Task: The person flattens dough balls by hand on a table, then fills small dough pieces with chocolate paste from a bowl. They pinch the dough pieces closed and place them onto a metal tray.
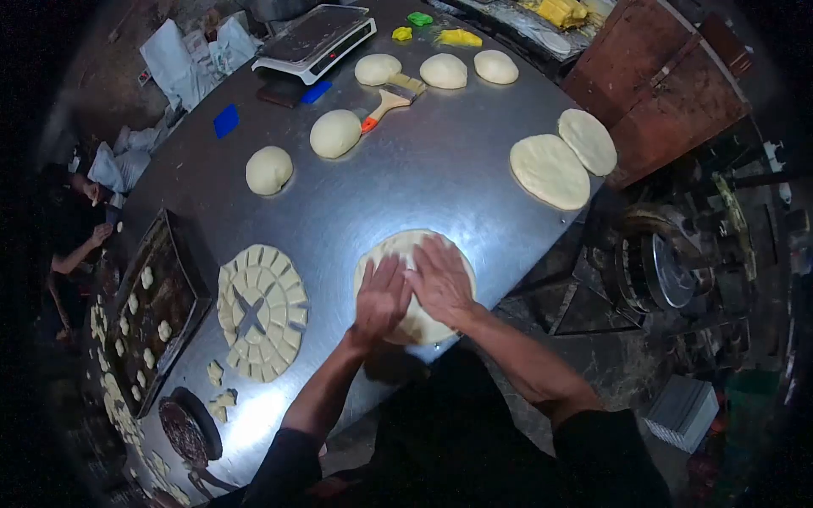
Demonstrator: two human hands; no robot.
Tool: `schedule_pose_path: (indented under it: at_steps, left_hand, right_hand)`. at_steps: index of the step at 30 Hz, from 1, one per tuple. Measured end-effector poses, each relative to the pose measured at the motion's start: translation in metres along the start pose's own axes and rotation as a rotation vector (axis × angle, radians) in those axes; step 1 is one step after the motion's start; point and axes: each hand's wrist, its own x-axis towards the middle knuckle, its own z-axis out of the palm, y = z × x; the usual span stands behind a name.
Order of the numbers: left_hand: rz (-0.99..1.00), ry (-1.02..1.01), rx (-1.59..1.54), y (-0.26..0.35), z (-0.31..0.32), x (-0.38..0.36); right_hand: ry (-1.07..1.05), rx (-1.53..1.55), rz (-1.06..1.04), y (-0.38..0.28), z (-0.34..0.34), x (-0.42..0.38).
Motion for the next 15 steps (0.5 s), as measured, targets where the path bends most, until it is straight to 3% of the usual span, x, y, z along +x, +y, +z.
schedule_pose_path:
  at_steps: [1,3,4,5,8,12,15]
  left_hand:
    - [-0.003,0.0,0.009,-0.011,0.012,0.015]
    - [0.023,-0.031,0.361,-0.029,0.026,0.047]
    - [0.015,-0.125,0.384,-0.033,0.019,0.057]
    - [0.037,-0.096,0.356,-0.043,0.015,0.076]
    - [0.024,-0.206,0.233,-0.04,0.001,0.07]
    - [-0.09,-0.254,0.377,-0.046,-0.01,0.001]
    - [-0.068,-0.145,0.416,-0.037,-0.01,-0.014]
  right_hand:
    - [-0.015,-0.063,-0.062,0.004,0.013,0.018]
    - [-0.001,-0.125,-0.103,0.034,0.036,0.034]
    - [0.036,-0.208,-0.145,0.04,0.031,0.056]
    - [-0.018,-0.192,-0.111,0.043,0.029,0.065]
    - [-0.043,-0.223,-0.129,0.045,0.021,0.063]
    - [-0.105,-0.261,-0.161,0.06,0.002,0.038]
    - [-0.019,-0.194,-0.123,0.029,-0.005,0.01]
